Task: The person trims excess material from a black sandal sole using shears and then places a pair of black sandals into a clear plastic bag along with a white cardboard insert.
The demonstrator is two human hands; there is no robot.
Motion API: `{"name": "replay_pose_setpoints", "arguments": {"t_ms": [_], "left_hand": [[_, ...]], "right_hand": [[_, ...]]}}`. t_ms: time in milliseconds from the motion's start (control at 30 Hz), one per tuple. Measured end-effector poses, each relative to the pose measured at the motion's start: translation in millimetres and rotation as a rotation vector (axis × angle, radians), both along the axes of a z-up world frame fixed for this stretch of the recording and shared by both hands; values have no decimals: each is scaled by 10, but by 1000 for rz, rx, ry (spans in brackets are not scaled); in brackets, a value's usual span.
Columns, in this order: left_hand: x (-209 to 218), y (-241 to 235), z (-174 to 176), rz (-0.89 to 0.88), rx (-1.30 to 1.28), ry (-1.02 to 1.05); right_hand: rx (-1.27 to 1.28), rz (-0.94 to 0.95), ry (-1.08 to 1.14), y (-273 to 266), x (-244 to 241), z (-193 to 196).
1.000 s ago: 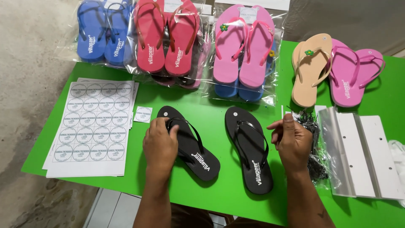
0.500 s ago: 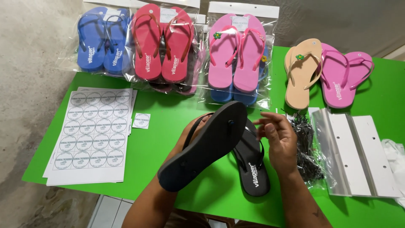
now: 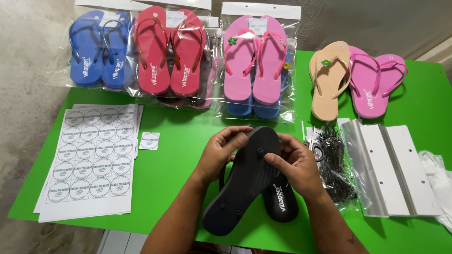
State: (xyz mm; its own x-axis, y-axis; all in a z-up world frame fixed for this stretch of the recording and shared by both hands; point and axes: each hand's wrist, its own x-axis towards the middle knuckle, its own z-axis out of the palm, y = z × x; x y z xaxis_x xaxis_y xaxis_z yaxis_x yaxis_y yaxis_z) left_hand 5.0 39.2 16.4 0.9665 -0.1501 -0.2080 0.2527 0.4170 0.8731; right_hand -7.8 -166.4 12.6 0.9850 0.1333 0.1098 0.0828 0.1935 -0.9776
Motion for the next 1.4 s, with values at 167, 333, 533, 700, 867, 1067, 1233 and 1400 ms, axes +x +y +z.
{"name": "replay_pose_setpoints", "arguments": {"t_ms": [167,333,533,700,867,1067,1233,1400], "left_hand": [[56,-8,-359,61,167,-103],[14,-80,-318,126,306,-190],[-15,-110,-270,170,303,-166],[-21,-123,-263,182,325,-185],[-29,-129,-281,211,288,-217],[-87,-174,-310,252,309,-306],[-195,-193,-76,248,398,-386],[-247,-218,60,337,844,-760]], "right_hand": [[-392,-244,-269,97,-62,12],[-548,-340,-433,139,-94,108],[-576,-310,-437,129,-86,107],[-605,-175,-374,102,-89,142],[-536,-334,-264,-130,31,-32],[-216,-144,-52,38,-30,168],[-45,33,107,-13,-23,26],[-86,155,86,-25,-22,211]]}}
